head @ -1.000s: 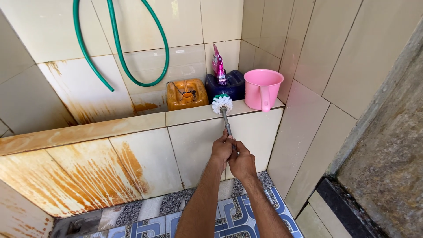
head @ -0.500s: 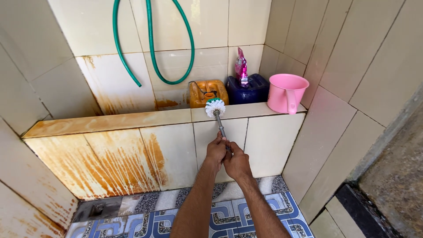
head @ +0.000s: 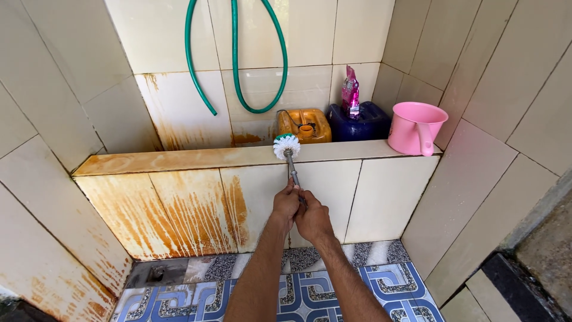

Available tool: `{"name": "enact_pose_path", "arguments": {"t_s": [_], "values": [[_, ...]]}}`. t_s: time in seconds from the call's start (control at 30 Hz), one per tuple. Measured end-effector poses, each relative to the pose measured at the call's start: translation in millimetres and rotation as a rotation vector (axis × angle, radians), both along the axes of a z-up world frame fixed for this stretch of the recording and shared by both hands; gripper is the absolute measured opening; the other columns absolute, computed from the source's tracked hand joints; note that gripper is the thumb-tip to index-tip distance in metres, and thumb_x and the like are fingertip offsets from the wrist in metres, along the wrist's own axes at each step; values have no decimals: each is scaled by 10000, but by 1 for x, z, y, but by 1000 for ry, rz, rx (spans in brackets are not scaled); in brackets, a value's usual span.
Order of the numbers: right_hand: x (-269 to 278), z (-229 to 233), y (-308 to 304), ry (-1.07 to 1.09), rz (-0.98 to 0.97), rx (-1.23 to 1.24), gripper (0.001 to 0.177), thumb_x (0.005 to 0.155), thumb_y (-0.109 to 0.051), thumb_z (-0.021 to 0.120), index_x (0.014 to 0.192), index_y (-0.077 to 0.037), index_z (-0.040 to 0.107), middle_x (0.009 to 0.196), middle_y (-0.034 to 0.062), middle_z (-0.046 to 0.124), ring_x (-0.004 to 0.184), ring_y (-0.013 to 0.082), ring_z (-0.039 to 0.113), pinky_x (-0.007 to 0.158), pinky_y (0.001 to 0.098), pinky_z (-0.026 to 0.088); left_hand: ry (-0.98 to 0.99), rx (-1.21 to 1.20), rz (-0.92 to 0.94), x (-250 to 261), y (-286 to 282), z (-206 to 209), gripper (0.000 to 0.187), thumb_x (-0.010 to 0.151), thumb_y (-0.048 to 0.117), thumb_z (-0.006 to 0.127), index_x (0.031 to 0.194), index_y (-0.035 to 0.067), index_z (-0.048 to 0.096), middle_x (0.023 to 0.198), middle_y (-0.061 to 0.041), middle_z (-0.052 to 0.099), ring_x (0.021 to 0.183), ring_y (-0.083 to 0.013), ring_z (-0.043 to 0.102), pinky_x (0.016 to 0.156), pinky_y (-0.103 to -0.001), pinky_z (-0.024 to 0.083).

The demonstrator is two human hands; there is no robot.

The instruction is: Scrubbing a stained tiled ledge in a bathroom area using a brush.

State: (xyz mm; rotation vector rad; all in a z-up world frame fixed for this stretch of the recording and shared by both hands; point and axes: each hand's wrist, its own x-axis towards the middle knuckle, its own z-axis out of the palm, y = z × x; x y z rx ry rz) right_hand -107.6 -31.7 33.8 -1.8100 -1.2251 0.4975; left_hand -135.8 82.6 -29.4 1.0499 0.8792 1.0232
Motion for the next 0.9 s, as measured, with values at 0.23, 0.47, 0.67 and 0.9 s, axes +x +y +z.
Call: {"name": "enact_pose_path", "arguments": {"t_s": [0.23,0.47,0.67,0.9], "values": [[-12,2,-6,-55,-6,9,330,1016,-126,470,1312,-127,615,1250,237,716,1158,444,685,940,552,602,-29,-26,-20,-11,-9,9,461,1069,217,539,1524,160,494,1599,-102,450,1245,-188,644,1034,-297,524],[-37,2,1,-77,27,0,338,1020,-122,461,1325,-131,606,1280,238,703,1179,455,671,971,581,592,-51,-26,-16,-47,-12,21,499,1077,205,520,1560,122,424,1651,-111,360,1358,-231,558,1127,-336,465],[-67,-17,39,-42,108,6,329,1028,-146,452,1311,-156,618,1244,221,723,1146,438,690,948,553,603,-40,-34,68,-88,40,-12,497,1063,223,565,1537,106,471,1509,-118,544,1199,-187,624,937,-292,558],[-123,-14,51,4,212,10,344,1026,-164,442,1326,-144,611,1248,254,711,1165,469,669,971,577,585,-4,-58,142,-154,66,-21,501,1047,291,612,1517,148,513,1372,-118,659,1085,-170,660,827,-291,588]]}}
